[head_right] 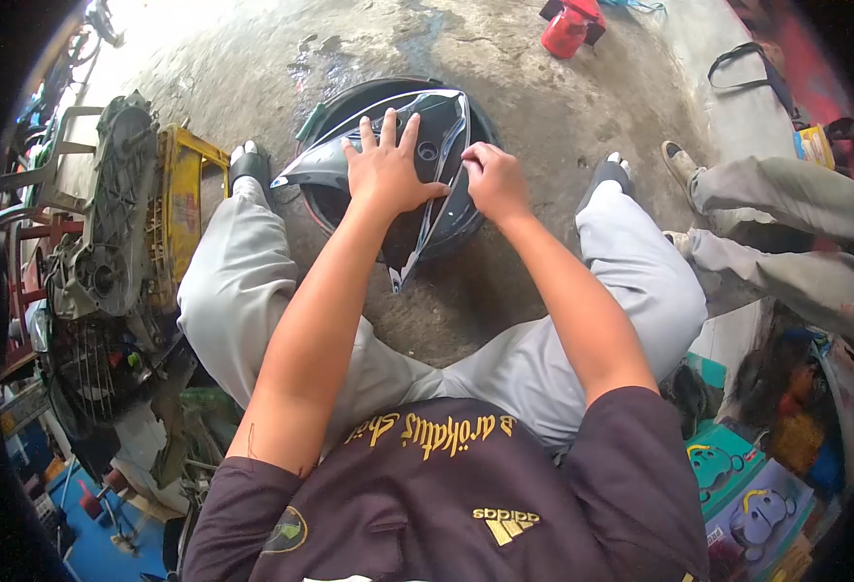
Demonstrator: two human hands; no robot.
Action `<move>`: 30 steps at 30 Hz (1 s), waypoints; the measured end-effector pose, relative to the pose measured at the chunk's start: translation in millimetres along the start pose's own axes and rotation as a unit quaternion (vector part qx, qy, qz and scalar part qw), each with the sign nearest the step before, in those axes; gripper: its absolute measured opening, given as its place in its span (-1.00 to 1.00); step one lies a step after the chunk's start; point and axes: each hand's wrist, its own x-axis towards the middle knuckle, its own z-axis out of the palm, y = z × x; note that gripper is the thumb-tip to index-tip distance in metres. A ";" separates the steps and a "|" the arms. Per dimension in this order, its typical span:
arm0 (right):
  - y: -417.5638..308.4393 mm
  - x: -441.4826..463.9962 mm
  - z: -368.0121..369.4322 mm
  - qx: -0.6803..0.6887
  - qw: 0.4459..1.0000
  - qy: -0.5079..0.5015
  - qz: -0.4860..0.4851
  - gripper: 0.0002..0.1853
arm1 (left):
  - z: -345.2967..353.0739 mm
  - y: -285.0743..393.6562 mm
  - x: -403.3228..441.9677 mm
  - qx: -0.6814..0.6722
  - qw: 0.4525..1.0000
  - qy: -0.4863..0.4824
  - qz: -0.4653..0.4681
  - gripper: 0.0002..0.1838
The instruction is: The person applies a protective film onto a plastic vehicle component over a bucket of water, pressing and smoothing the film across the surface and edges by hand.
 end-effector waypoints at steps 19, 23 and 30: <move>-10.7 8.1 -9.6 -0.003 0.992 -0.065 0.105 -0.86 | -10.1 -3.4 1.9 0.022 0.998 -0.055 0.016 0.61; -5.6 17.6 -7.4 0.024 0.993 -0.049 0.105 -0.89 | -10.5 -3.2 1.1 0.025 0.998 -0.051 0.015 0.61; 9.9 22.0 -2.8 0.039 0.991 -0.043 0.122 -0.90 | -15.7 -1.0 0.7 0.033 0.997 -0.063 0.009 0.63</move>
